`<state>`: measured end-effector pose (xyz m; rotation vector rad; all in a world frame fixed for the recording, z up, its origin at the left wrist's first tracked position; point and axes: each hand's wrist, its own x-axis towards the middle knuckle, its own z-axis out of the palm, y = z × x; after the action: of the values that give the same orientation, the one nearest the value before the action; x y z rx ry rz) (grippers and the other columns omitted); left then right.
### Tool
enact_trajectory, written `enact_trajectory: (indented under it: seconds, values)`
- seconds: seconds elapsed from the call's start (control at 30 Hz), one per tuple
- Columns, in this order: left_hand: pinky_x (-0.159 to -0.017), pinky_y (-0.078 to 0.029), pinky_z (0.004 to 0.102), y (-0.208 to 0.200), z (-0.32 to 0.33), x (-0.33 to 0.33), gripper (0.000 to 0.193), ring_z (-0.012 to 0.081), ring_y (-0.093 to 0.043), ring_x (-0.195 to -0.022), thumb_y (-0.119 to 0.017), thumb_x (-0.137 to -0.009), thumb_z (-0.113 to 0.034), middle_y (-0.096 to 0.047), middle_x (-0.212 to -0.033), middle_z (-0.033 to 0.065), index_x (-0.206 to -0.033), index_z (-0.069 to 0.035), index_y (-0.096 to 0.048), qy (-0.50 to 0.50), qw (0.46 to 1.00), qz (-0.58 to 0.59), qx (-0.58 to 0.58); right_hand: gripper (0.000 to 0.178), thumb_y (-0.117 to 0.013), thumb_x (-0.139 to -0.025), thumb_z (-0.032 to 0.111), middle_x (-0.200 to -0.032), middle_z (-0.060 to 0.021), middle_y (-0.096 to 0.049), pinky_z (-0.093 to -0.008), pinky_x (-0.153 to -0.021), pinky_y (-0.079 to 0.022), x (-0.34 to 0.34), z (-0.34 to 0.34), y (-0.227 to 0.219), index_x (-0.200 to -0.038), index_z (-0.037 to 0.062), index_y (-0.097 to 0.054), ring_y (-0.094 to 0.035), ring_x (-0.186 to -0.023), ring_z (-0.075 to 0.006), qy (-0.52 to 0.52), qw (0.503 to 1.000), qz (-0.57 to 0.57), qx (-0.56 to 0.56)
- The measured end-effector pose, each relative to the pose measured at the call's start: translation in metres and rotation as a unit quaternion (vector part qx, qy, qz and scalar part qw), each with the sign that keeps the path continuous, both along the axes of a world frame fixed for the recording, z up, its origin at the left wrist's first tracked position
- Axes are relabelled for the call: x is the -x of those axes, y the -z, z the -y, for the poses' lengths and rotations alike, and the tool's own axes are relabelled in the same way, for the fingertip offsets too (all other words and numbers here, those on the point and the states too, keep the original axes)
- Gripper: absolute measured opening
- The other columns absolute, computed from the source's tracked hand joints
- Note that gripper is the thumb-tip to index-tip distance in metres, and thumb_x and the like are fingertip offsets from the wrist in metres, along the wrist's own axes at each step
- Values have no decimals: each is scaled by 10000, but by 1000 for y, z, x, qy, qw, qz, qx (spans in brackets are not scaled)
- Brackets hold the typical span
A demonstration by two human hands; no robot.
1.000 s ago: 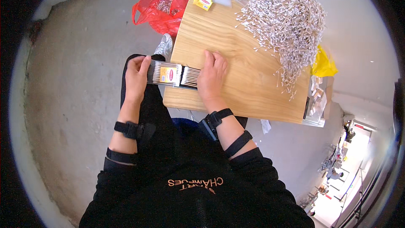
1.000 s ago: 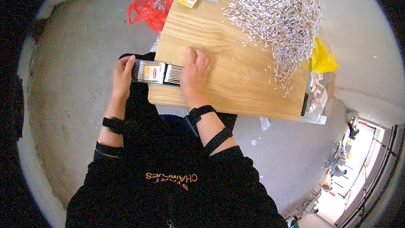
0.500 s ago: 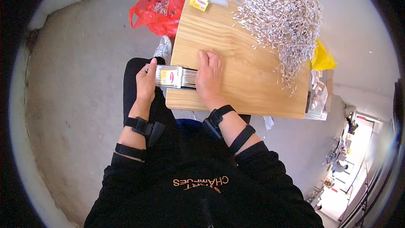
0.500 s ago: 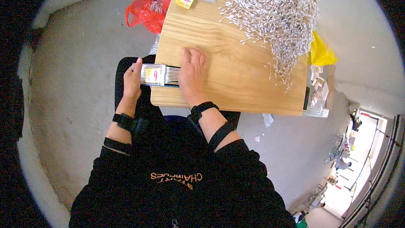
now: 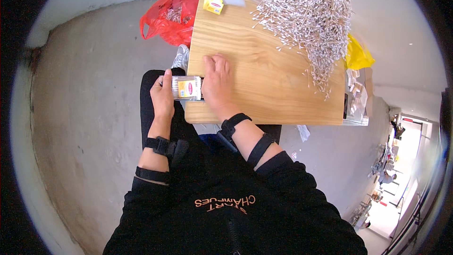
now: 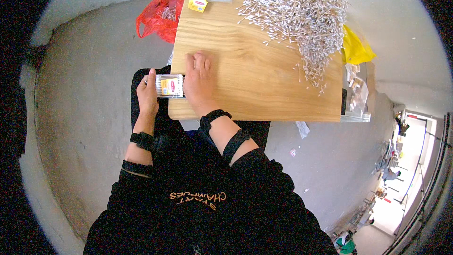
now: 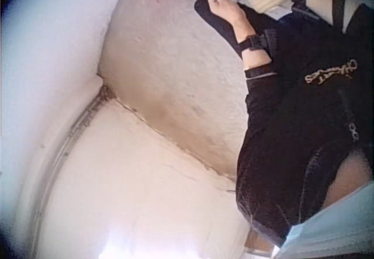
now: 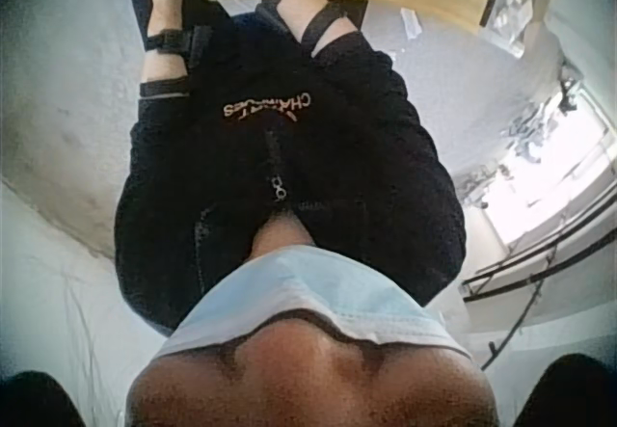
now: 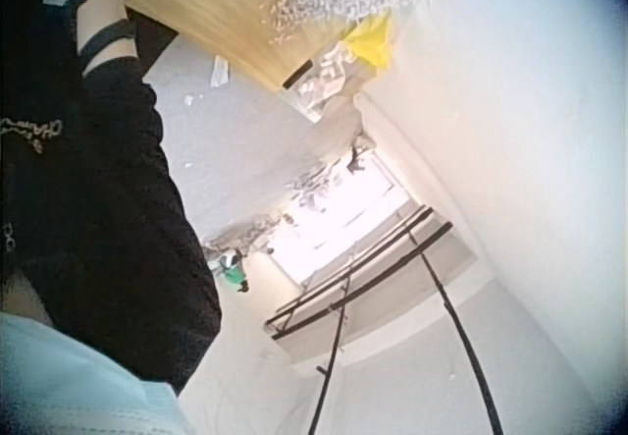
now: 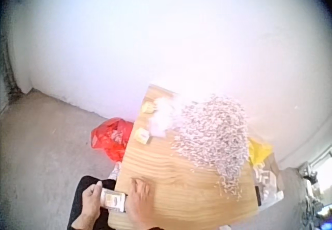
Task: Packing cotton swabs into plastic containers and boxes.
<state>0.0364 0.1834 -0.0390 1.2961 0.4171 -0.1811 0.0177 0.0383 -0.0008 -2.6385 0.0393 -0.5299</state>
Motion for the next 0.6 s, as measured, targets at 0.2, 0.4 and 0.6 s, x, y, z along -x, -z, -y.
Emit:
enact_trajectory:
  seconds: [0.2,0.4,0.6]
  values:
    - [-566,-391,225,-15,0,1,329,38,-449,-609,-555,-963,-303,-531,-690,-43,-750,-53,-577,-4,1000,-26,7,368,-451,-812,-37,-1125,-154,-507,-400,-969,-385,9,3,3,-1169,-8,-536,-490,-1088,-300,67,982,10,-175]
    - [-573,-401,222,-19,1,3,317,33,-475,-629,-546,-968,-293,-554,-706,-39,-764,-55,-588,3,998,-31,51,433,-360,-1024,281,-1286,-169,-451,-359,-1143,-241,28,-12,18,-1299,-53,-386,-391,-1288,-236,65,763,57,-640]
    - [-523,-366,219,-12,-1,7,307,23,-419,-586,-562,-961,-261,-506,-652,-57,-732,-56,-578,11,1000,-5,-21,499,-332,-1020,348,-1339,-177,-399,-361,-1143,-221,26,-32,18,-1322,-48,-368,-352,-1313,-242,74,819,37,-567]
